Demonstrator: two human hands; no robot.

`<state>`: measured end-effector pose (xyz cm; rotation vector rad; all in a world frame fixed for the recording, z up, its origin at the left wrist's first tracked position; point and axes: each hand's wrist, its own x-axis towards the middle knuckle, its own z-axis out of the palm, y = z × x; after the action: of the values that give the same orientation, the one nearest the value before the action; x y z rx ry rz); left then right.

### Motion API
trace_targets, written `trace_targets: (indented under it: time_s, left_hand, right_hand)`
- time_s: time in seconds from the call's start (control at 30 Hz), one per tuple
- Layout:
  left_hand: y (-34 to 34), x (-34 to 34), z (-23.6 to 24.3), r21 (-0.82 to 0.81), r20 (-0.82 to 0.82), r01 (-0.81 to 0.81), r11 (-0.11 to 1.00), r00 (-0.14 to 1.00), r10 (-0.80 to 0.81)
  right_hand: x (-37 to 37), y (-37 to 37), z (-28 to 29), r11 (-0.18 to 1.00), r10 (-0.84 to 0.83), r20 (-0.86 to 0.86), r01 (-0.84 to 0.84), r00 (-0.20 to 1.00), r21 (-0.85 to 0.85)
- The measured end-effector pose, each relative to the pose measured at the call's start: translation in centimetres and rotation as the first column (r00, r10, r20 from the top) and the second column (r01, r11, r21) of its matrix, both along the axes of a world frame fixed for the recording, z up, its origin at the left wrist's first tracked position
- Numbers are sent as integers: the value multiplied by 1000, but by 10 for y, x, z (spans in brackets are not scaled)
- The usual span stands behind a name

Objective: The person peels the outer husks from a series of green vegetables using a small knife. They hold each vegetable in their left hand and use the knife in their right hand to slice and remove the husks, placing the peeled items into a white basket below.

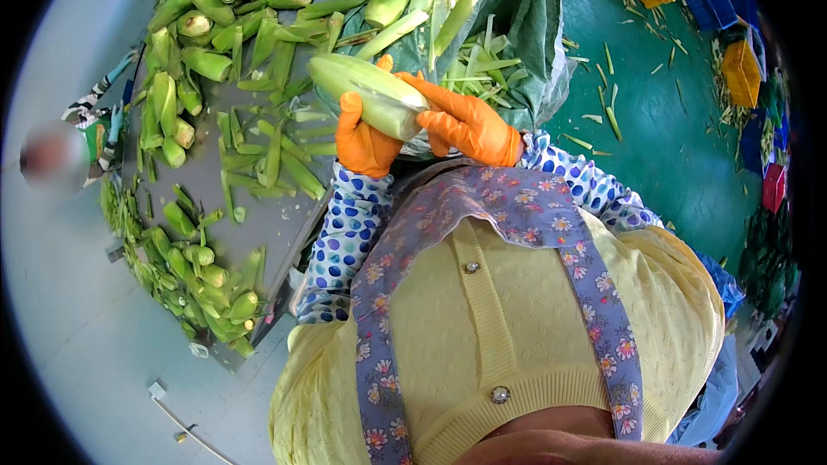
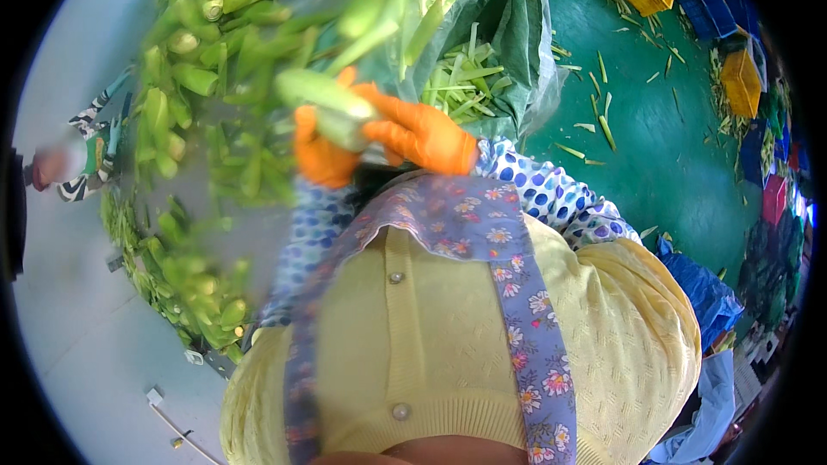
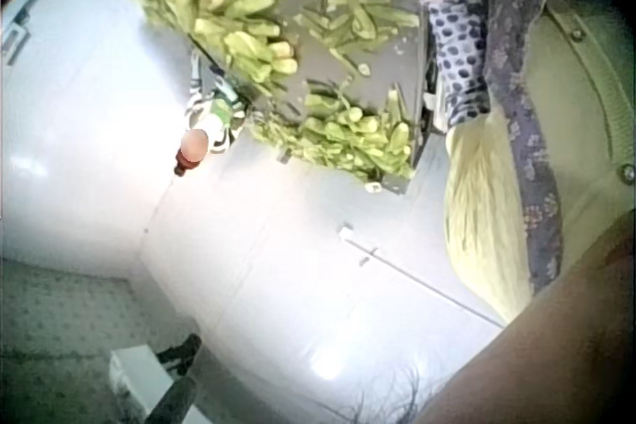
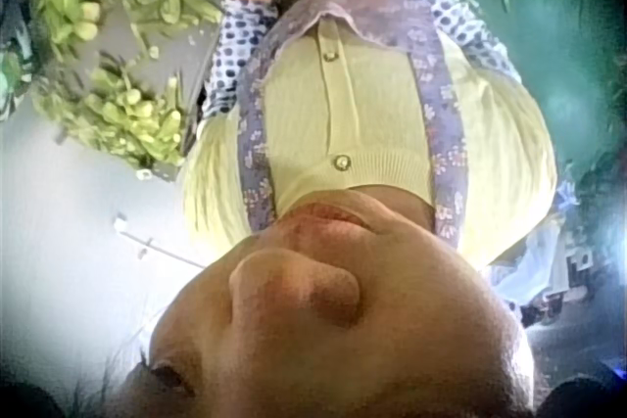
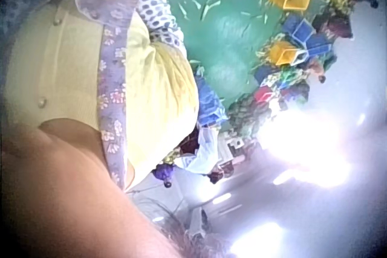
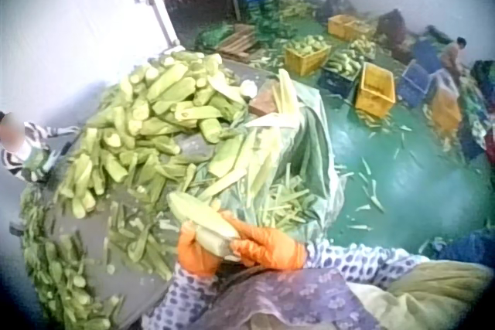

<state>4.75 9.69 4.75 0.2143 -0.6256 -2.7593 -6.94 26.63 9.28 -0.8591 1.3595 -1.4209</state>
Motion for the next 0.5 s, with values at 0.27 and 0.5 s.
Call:
trace_targets:
  time_s: [0.27,0.5]
  left_hand:
    - [-10,6,-5,75,-200,62,995,979,-46]
    - [-16,20,20,-57,-95,50,997,994,-55]
  right_hand:
    - [20,-24,-21,900,-305,507,418,806,-123]
    - [-8,-18,-12,957,-290,243,284,926,58]
